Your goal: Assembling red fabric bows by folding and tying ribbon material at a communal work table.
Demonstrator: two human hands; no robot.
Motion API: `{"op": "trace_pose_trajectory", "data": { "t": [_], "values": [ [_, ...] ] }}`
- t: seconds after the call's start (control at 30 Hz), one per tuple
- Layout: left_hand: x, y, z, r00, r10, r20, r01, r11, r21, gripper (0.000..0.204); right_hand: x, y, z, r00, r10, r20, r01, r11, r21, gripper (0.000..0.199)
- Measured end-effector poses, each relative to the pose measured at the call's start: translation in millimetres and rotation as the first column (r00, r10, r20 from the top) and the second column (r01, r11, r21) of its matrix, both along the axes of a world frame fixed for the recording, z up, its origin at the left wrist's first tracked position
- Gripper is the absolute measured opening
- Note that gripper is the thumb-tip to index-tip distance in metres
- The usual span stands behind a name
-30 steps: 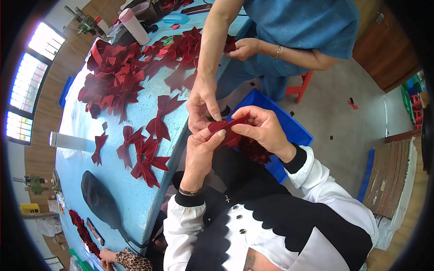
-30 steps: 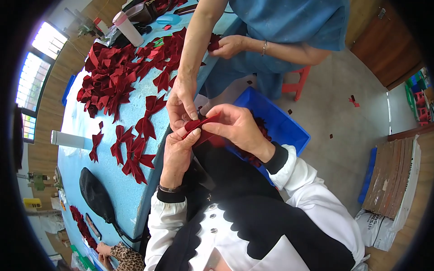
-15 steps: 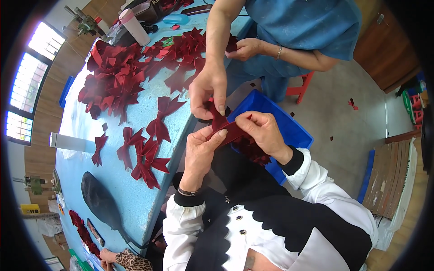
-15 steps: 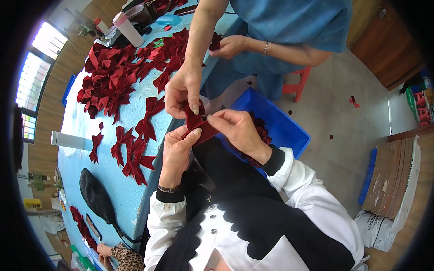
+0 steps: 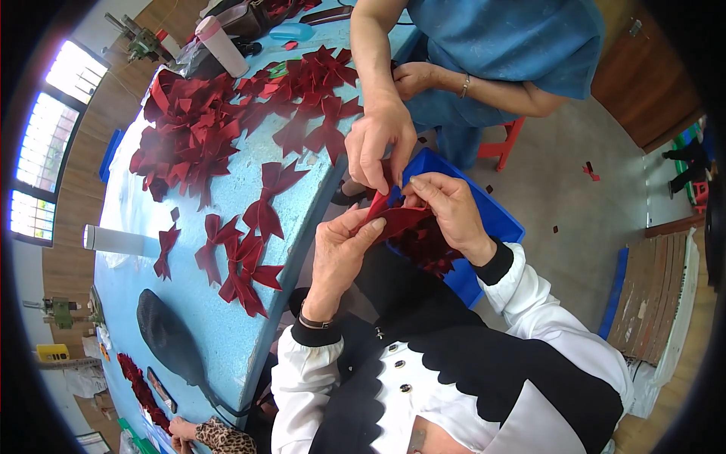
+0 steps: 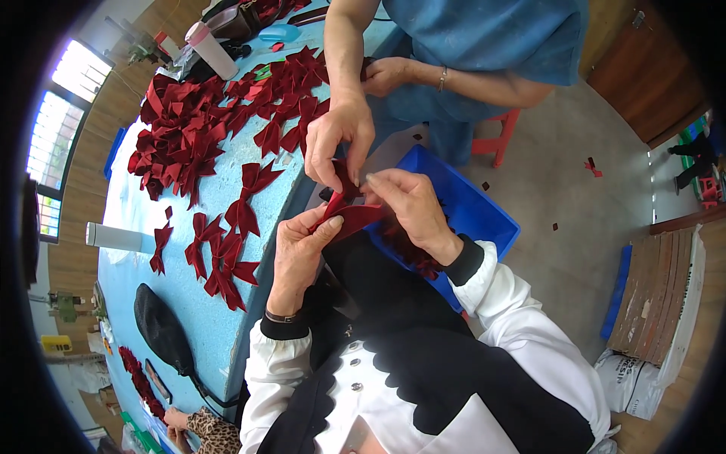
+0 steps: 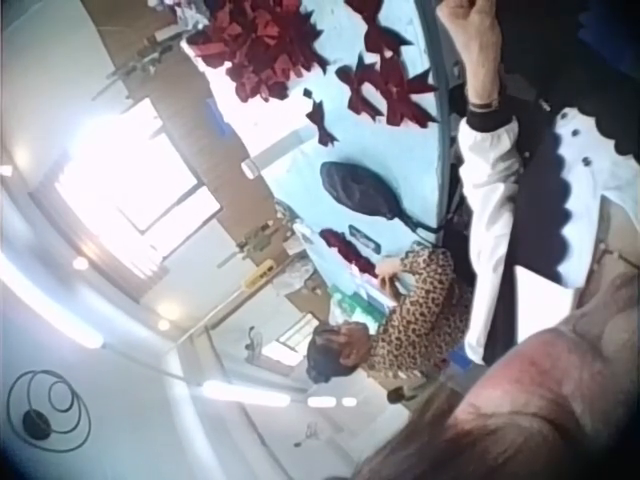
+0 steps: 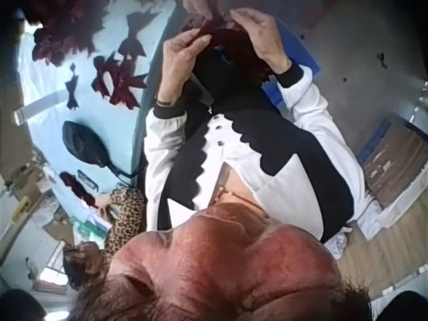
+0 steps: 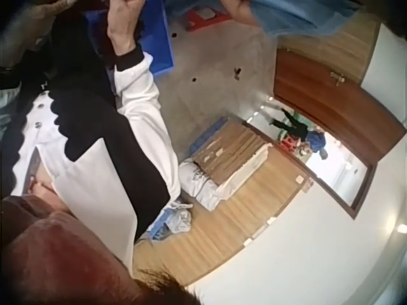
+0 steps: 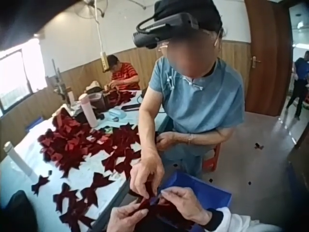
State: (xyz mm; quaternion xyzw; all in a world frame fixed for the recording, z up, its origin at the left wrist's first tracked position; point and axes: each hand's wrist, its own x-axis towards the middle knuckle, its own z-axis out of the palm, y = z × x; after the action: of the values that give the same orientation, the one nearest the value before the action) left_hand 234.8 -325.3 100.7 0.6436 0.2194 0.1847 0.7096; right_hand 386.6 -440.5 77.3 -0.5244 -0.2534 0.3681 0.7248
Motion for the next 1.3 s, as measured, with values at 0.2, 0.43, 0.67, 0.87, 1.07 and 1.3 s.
{"op": "trace_pose_trajectory", "data": {
  "t": [0.2, 0.43, 0.67, 0.87, 1.07, 1.3],
  "values": [
    [2, -3, 0, 0.999, 0.016, -0.04, -0.02, 0.996, -0.086, 0.016, 2, -4, 9, 0.994, 0.077, 0.077, -0.076, 0.997, -0.013, 0.023],
    [8, -2, -8, 1.0, 0.008, 0.016, -0.012, 0.965, 0.262, 0.016, 0, -10, 12, 0.971, 0.184, 0.154, -0.174, 0.981, -0.081, 0.021],
    [8, -12, 2, 0.993, 0.041, -0.115, 0.001, 0.94, 0.342, 0.017, 0, -4, 8, 0.973, 0.231, -0.023, -0.232, 0.972, -0.042, 0.026],
    [5, -10, -5, 0.995, -0.009, -0.1, 0.033, 0.97, 0.24, 0.02, 3, 5, 8, 0.808, 0.403, -0.429, -0.333, 0.914, 0.231, 0.027],
    [6, -11, 0, 0.997, -0.06, -0.043, 0.061, 0.998, 0.023, 0.023, 9, 3, 4, 0.77, 0.418, -0.482, -0.347, 0.908, 0.235, 0.024],
    [10, -14, 3, 0.997, -0.078, -0.019, 0.078, 0.997, -0.025, 0.026, 8, 0, 4, 0.826, 0.369, -0.426, -0.311, 0.929, 0.202, 0.019]
  ]
}}
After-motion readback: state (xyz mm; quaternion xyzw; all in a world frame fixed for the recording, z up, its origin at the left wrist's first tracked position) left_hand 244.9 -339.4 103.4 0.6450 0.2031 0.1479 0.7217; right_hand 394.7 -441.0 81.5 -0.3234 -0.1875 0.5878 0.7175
